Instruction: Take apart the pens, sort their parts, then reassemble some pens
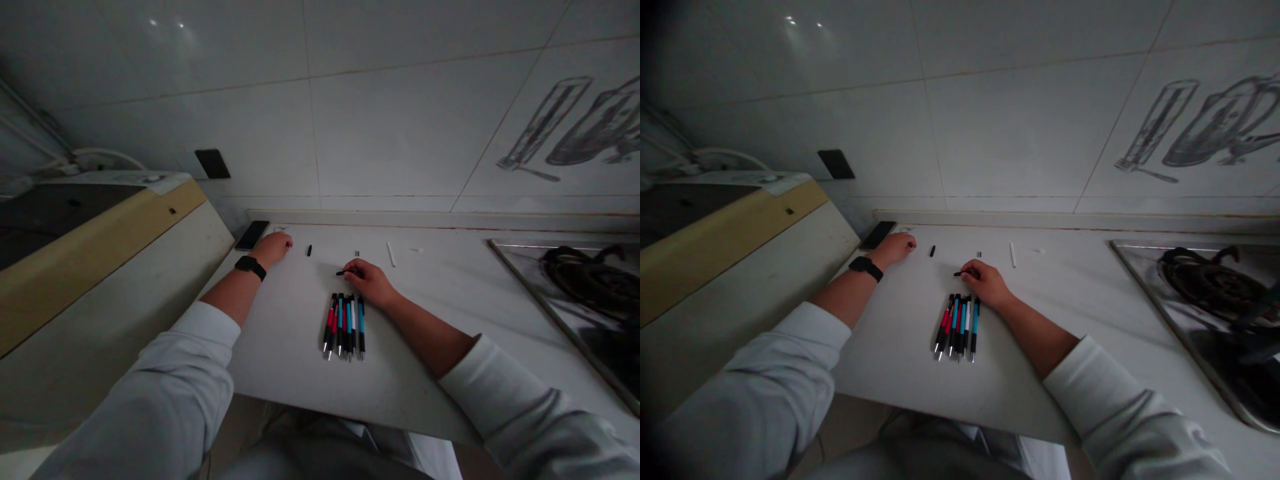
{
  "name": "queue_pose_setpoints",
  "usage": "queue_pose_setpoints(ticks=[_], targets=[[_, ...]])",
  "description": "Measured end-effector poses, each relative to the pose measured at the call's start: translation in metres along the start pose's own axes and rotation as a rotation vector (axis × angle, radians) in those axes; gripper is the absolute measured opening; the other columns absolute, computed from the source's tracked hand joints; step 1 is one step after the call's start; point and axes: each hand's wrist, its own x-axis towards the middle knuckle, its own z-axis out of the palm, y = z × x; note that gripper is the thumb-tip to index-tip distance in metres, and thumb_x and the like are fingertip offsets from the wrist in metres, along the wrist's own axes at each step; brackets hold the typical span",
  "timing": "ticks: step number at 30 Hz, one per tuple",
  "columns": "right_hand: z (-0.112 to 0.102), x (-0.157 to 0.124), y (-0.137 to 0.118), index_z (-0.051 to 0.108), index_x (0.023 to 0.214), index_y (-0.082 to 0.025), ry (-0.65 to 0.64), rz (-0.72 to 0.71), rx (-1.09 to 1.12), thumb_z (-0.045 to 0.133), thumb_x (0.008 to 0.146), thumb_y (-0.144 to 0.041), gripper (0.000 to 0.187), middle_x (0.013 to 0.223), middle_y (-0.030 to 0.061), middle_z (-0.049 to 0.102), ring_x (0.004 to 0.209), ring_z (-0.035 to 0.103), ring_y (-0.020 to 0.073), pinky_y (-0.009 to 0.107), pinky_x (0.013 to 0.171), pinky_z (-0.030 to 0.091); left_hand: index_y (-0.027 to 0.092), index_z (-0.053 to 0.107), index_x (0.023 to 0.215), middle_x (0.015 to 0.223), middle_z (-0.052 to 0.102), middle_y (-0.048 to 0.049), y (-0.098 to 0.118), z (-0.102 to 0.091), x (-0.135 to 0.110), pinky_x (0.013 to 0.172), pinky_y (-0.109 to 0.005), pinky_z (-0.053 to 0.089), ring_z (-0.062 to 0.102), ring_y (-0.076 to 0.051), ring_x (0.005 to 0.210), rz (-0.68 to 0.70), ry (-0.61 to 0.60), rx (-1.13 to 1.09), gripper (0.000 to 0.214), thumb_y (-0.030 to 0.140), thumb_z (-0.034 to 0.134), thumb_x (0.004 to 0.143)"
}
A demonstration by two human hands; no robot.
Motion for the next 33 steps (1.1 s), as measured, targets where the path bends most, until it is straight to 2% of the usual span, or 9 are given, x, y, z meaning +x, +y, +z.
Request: queue_pose_setpoints(ticks=[7, 11, 13, 15, 19, 22, 26, 33], targets=[[0.000, 0.001, 0.001, 0.067, 0.100, -0.022, -0.011, 0.002, 0.018, 0.061, 0.087, -0.041, 0.023, 0.077, -0.0014, 0.063, 0.066, 0.052, 0.0147, 0.029, 0.064, 0.039, 0.018, 0.076, 0.097, 0.101, 0.073, -0.0111, 0.001, -0.002, -0.001, 0.088, -0.035, 0.048, 0.065, -0.024, 0.093, -0.021, -0.004, 0.001, 0.018, 0.017, 0.062, 0.085], [0.001, 0.004, 0.002, 0.068, 0.099, -0.021, 0.010, 0.014, 0.097, 0.065, 0.083, -0.042, 0.026, 0.078, -0.0006, 0.064, 0.067, 0.053, 0.0150, 0.029, 0.065, 0.041, 0.019, 0.074, 0.105, 0.111, 0.071, -0.0113, 0.011, -0.018, -0.007, 0.095, -0.037, 0.048, 0.064, -0.026, 0.102, -0.015, 0.057, -0.030, 0.022, 0.020, 0.067, 0.084], [0.001, 0.006, 0.002, 0.067, 0.100, -0.021, 0.017, 0.034, 0.172, 0.067, 0.080, -0.043, 0.030, 0.078, 0.0002, 0.065, 0.069, 0.055, 0.0156, 0.029, 0.066, 0.043, 0.021, 0.072, 0.111, 0.117, 0.070, -0.0108, 0.030, -0.030, -0.013, 0.102, -0.039, 0.045, 0.063, -0.027, 0.110, 0.076, 0.129, -0.083, 0.026, 0.022, 0.069, 0.084], [0.000, 0.007, 0.001, 0.068, 0.100, -0.020, 0.025, 0.046, 0.232, 0.068, 0.078, -0.044, 0.032, 0.080, 0.0010, 0.066, 0.071, 0.057, 0.0161, 0.029, 0.068, 0.045, 0.023, 0.070, 0.117, 0.120, 0.069, -0.0098, 0.058, -0.042, -0.022, 0.104, -0.040, 0.043, 0.061, -0.027, 0.114, 0.232, 0.151, -0.159, 0.033, 0.022, 0.072, 0.084], [-0.002, 0.007, -0.003, 0.068, 0.097, -0.019, 0.031, 0.030, 0.284, 0.068, 0.080, -0.046, 0.032, 0.082, 0.0006, 0.066, 0.073, 0.057, 0.0157, 0.029, 0.071, 0.046, 0.031, 0.063, 0.135, 0.128, 0.066, -0.0076, 0.123, -0.057, -0.040, 0.106, -0.040, 0.043, 0.059, -0.027, 0.120, 0.562, 0.081, -0.284, 0.055, 0.022, 0.077, 0.082], [-0.002, 0.005, -0.006, 0.067, 0.090, -0.018, -0.028, 0.016, 0.309, 0.070, 0.078, -0.048, 0.032, 0.080, 0.0001, 0.065, 0.073, 0.057, 0.0154, 0.029, 0.070, 0.046, 0.034, 0.064, 0.133, 0.127, 0.065, -0.0076, 0.151, -0.059, -0.048, 0.105, -0.042, 0.043, 0.059, -0.027, 0.118, 0.641, 0.054, -0.288, 0.057, 0.020, 0.079, 0.080], [-0.002, 0.004, -0.008, 0.069, 0.092, -0.017, -0.103, 0.040, 0.308, 0.072, 0.075, -0.049, 0.036, 0.078, -0.0002, 0.067, 0.071, 0.057, 0.0157, 0.028, 0.068, 0.046, 0.034, 0.071, 0.120, 0.123, 0.066, -0.0066, 0.158, -0.055, -0.050, 0.105, -0.043, 0.044, 0.061, -0.027, 0.115, 0.663, 0.049, -0.368, 0.047, 0.019, 0.082, 0.076], [-0.002, 0.006, -0.009, 0.069, 0.092, -0.017, -0.101, 0.037, 0.326, 0.070, 0.079, -0.051, 0.037, 0.082, 0.0008, 0.068, 0.075, 0.058, 0.0163, 0.029, 0.073, 0.048, 0.031, 0.072, 0.120, 0.118, 0.068, -0.0074, 0.154, -0.050, -0.046, 0.104, -0.042, 0.045, 0.062, -0.026, 0.113, 0.659, 0.064, -0.444, 0.046, 0.023, 0.084, 0.076]])
